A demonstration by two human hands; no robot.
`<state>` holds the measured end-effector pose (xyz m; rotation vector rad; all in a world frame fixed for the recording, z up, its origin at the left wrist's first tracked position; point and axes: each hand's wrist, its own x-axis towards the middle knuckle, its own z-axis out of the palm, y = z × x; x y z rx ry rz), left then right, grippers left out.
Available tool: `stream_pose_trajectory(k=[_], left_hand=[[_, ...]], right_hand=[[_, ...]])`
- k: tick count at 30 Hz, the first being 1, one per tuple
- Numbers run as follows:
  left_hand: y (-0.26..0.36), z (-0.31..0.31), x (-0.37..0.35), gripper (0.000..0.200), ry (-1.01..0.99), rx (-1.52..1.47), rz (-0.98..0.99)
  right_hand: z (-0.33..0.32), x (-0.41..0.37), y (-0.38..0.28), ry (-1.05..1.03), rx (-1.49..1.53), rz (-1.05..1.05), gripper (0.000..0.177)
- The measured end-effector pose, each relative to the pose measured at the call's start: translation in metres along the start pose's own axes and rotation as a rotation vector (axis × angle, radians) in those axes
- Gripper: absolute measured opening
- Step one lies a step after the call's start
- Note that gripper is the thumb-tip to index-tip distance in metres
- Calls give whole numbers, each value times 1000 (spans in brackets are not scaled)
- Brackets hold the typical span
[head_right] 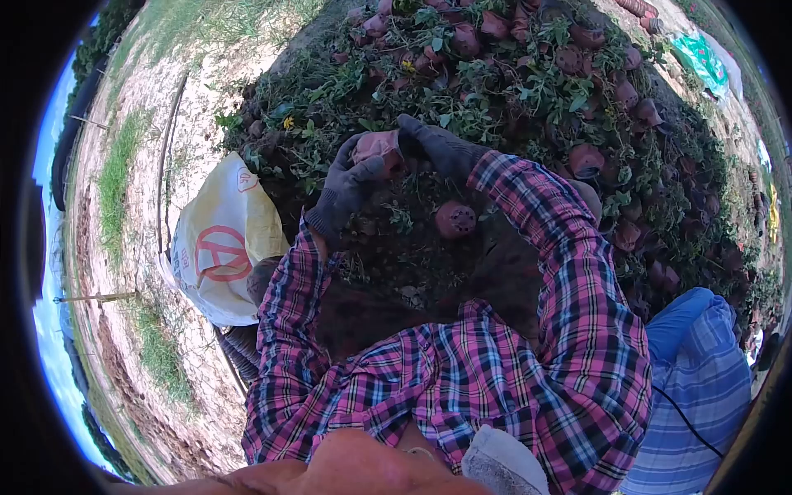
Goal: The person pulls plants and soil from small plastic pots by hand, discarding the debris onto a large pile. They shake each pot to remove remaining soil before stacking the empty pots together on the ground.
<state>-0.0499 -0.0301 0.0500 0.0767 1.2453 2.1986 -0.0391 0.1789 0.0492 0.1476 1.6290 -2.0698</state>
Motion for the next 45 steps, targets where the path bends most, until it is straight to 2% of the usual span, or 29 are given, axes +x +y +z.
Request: stream_pose_trajectory(k=[2,3,5,7,9,12,15,18,21,22,25,28,32,34,35,37,39,41,45], left_hand=[[-8,-13,10,47,5,-146,-129],[-6,-12,11,45,12,-220,-193],[-8,-5,8,39,-25,-57,-128],[-5,1,4,40,-93,60,-43],[-9,-4,11,39,-38,-67,-149],[-6,-9,12,37,67,-111,-194],[6,-3,8,37,115,10,-222],[-10,-9,11,37,140,121,-228],[-18,-13,13,39,150,142,-248],[-18,-12,13,42,155,135,-248],[-28,-16,16,42,184,155,-242],[-28,-18,16,41,223,268,-280],[-29,-17,15,47,263,316,-298],[-22,-13,12,47,252,349,-199],[-19,-11,11,46,245,366,-147],[-17,-13,10,44,111,115,-208],[-12,-14,6,42,-52,-64,-215],[-7,-17,2,42,-247,-167,-185],[-15,-39,-1,45,-240,-274,-210]], right_hand=[[14,-8,-5,56,-80,-256,42],[15,-6,-1,30,-171,-258,41],[14,-2,14,-22,-348,-253,41],[15,-1,15,62,-546,-176,36],[16,0,15,117,-662,-97,35],[24,-3,20,274,-978,-348,32],[15,-6,30,128,-298,97,29],[4,-5,34,74,-353,-296,36],[7,-13,32,-133,-326,-145,39],[12,-14,37,-158,-319,-190,38],[16,-3,46,52,-661,53,39],[26,-11,44,86,-818,75,33],[19,-27,37,-190,-302,204,34],[-13,-24,40,-319,-91,218,31],[-27,-17,56,-182,-352,197,31],[-54,6,115,107,-865,141,33],[-67,3,162,-6,-1390,-33,48],[-58,-4,191,-136,-1301,108,67],[-37,-28,184,-366,-1589,142,71]])
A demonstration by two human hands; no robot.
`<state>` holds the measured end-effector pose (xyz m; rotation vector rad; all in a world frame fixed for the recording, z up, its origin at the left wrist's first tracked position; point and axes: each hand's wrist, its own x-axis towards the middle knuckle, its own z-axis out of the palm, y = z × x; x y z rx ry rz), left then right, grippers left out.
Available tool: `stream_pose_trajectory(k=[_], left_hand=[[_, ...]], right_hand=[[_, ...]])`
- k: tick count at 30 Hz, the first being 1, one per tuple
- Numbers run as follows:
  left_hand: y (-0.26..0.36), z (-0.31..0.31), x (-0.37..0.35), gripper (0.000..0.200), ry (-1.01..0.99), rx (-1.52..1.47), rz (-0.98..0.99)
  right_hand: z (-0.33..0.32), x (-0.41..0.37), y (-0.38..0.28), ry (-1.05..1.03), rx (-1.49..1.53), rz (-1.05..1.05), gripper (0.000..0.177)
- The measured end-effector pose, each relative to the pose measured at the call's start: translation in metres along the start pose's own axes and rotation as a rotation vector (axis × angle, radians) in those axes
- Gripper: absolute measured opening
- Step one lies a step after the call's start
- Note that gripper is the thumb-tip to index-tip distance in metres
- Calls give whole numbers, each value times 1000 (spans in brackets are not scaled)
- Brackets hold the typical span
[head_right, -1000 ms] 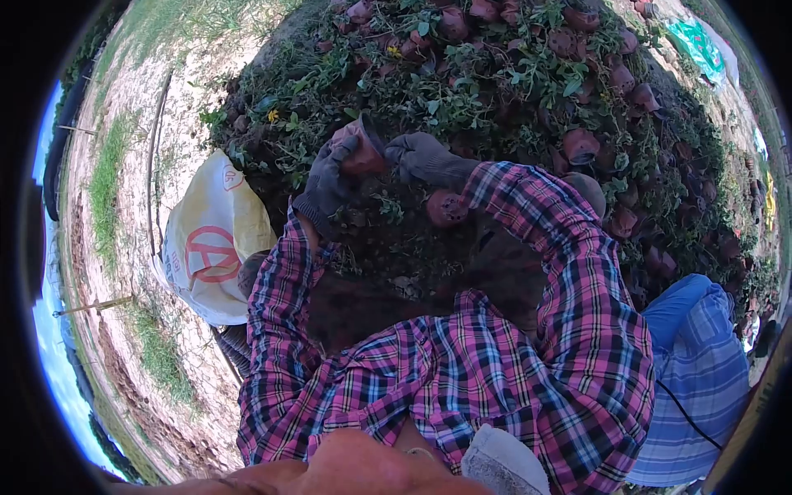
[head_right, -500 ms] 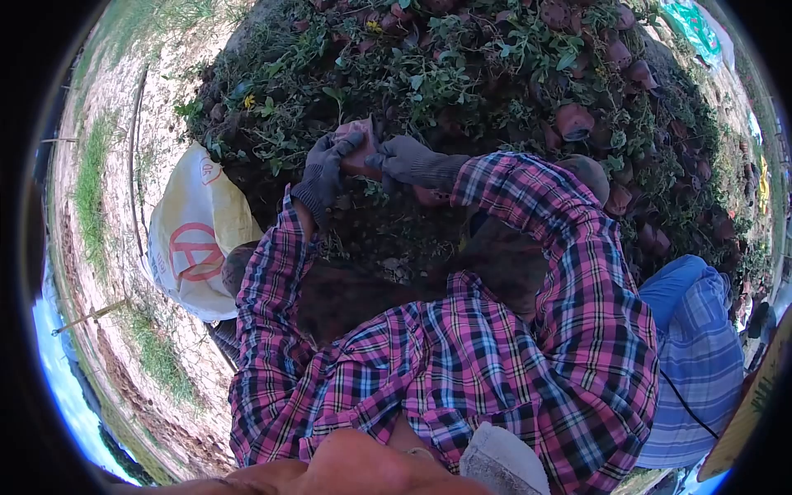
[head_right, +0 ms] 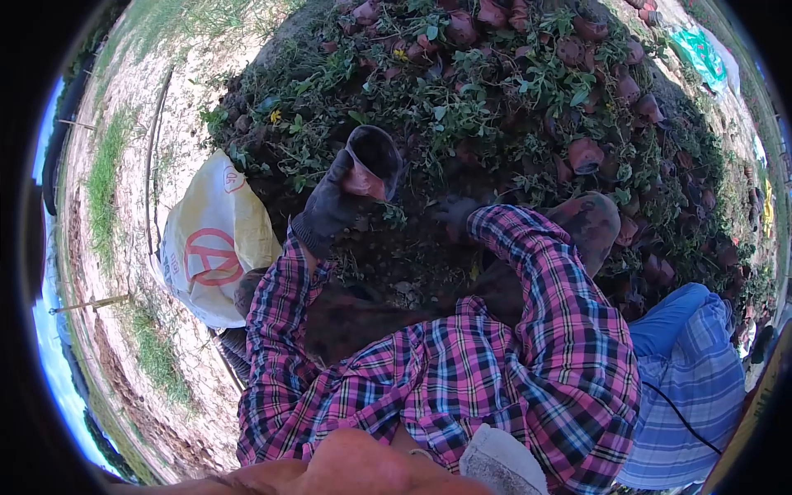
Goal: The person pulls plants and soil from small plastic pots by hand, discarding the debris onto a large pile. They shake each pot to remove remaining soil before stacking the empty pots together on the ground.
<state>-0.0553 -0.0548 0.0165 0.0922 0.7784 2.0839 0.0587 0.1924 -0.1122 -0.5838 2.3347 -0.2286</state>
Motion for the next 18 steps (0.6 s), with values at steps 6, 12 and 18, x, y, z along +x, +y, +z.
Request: stream_pose_trajectory(k=[6,12,18], left_hand=[[13,18,-9,43,80,-54,2],[4,-6,-2,43,226,-97,94],[5,18,8,51,340,72,57]], right_hand=[[-60,-11,-24,-289,-120,264,45],[-156,-15,11,1080,1038,37,29],[-165,-23,-60,1234,479,-112,25]])
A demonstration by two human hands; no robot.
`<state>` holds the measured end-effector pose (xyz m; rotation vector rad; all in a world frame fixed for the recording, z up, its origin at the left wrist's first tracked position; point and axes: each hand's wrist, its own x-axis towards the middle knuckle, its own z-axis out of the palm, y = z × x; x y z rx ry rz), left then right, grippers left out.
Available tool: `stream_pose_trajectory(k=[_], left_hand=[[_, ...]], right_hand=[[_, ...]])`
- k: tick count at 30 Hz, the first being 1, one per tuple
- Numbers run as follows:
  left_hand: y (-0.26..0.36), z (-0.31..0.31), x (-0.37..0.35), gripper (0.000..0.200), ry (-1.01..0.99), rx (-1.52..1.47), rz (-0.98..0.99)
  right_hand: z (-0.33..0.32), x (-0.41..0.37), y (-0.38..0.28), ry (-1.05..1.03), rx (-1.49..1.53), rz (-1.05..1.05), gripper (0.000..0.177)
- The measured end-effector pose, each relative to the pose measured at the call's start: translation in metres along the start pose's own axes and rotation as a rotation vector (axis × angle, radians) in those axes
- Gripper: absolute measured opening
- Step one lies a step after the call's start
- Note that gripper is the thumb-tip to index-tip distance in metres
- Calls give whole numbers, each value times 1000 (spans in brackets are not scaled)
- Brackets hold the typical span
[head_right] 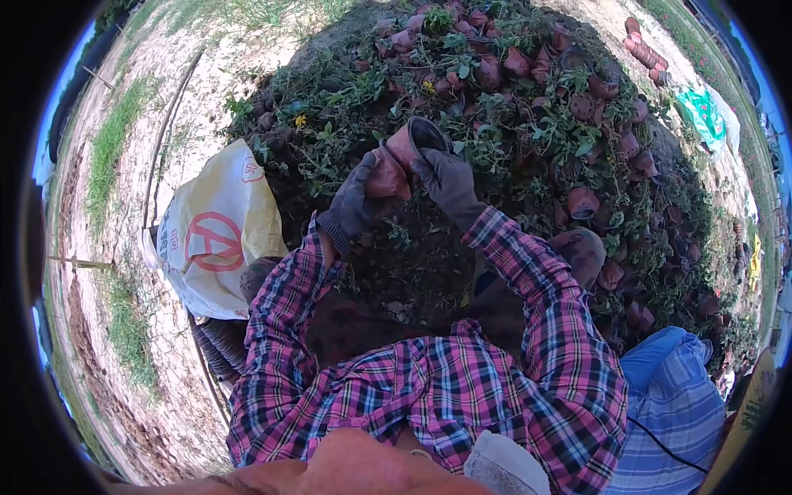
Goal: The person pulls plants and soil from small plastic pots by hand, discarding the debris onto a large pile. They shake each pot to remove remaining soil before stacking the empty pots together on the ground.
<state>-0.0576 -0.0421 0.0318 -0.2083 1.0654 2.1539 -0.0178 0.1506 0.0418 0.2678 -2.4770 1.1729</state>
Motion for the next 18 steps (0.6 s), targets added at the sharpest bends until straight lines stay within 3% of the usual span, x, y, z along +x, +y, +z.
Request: stream_pose_trajectory(k=[1,4,5,8,11,14,18], left_hand=[[2,0,-3,53,-13,47,7],[8,9,-15,56,-61,110,9],[10,13,-17,56,-82,84,4],[13,18,-22,55,-92,135,-27],[9,17,-24,54,-64,223,1],[8,16,-24,50,-108,280,11],[4,18,-21,43,-153,282,33]], right_hand=[[4,-3,-2,-38,-46,-59,26],[4,-5,-12,-155,839,413,31],[-2,-4,-16,-176,967,510,35],[-14,-2,-39,-271,856,578,42],[-15,1,-28,-559,725,286,47],[-19,6,-36,-683,474,332,47],[-13,3,-26,-780,622,397,50]])
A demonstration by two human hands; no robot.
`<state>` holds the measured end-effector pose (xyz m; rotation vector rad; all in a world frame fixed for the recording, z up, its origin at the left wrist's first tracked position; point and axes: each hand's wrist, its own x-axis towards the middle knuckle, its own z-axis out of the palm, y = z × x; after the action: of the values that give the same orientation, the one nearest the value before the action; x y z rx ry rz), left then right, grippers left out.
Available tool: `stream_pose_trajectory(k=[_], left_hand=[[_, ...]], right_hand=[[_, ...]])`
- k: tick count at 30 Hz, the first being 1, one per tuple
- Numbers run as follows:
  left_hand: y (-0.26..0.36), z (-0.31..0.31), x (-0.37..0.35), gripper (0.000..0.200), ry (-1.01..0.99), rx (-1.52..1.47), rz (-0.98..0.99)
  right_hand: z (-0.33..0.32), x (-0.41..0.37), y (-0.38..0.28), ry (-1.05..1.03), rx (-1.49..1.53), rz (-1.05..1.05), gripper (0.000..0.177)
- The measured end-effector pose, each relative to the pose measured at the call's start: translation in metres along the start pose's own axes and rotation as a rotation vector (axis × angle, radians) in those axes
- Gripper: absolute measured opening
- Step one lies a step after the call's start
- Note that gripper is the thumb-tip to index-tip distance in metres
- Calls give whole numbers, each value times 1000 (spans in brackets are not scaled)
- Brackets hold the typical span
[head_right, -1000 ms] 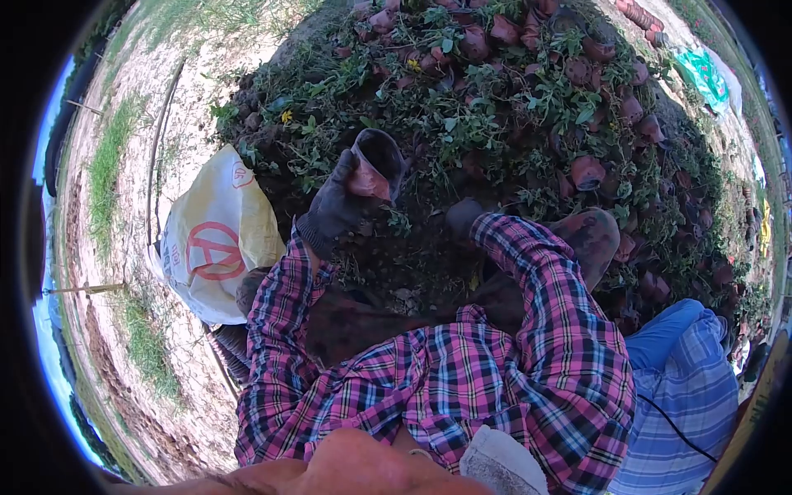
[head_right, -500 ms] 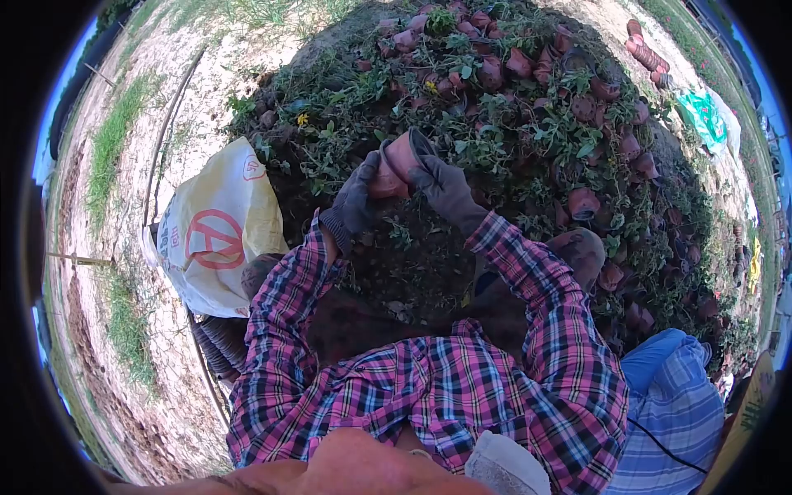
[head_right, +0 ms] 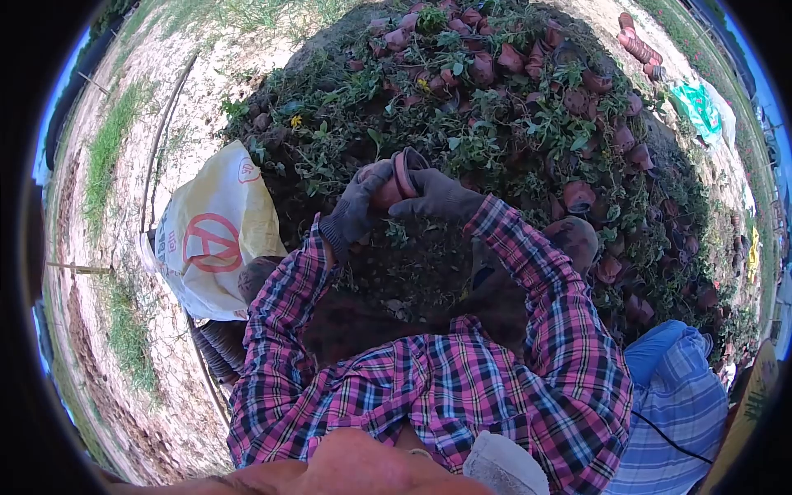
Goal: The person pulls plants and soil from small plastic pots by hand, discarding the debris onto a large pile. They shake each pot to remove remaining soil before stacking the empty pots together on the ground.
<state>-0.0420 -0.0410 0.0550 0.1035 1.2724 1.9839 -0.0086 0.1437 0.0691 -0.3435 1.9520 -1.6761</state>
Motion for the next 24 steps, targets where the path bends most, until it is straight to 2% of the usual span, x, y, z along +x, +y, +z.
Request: stream_pose_trajectory(k=[3,5,7,8,12,14,17,19,20,22,24], left_hand=[[-4,-4,4,44,66,-3,68],[-1,0,0,46,54,-49,27],[-7,-5,5,45,32,-107,35],[-9,-7,7,45,-57,-139,58],[-7,-3,8,55,-262,-240,81],[11,25,-12,57,-70,-271,62],[19,26,-16,60,-128,-267,-37],[13,4,-2,60,96,-241,-116],[6,-13,8,60,208,-226,-157],[-31,-60,36,60,189,-71,-6],[-39,-61,36,57,128,91,57]], right_hand=[[12,1,-1,10,-51,4,49],[20,4,15,40,-44,-8,49],[17,-1,4,93,128,104,49],[16,-4,0,120,217,158,50],[13,-6,-3,115,585,90,49],[13,0,13,99,773,72,48],[4,-2,15,111,996,95,49],[-14,-1,23,188,1044,61,55],[-20,-5,27,142,1038,54,56],[-28,-13,33,47,1021,43,59],[-15,-18,25,14,954,78,60]])
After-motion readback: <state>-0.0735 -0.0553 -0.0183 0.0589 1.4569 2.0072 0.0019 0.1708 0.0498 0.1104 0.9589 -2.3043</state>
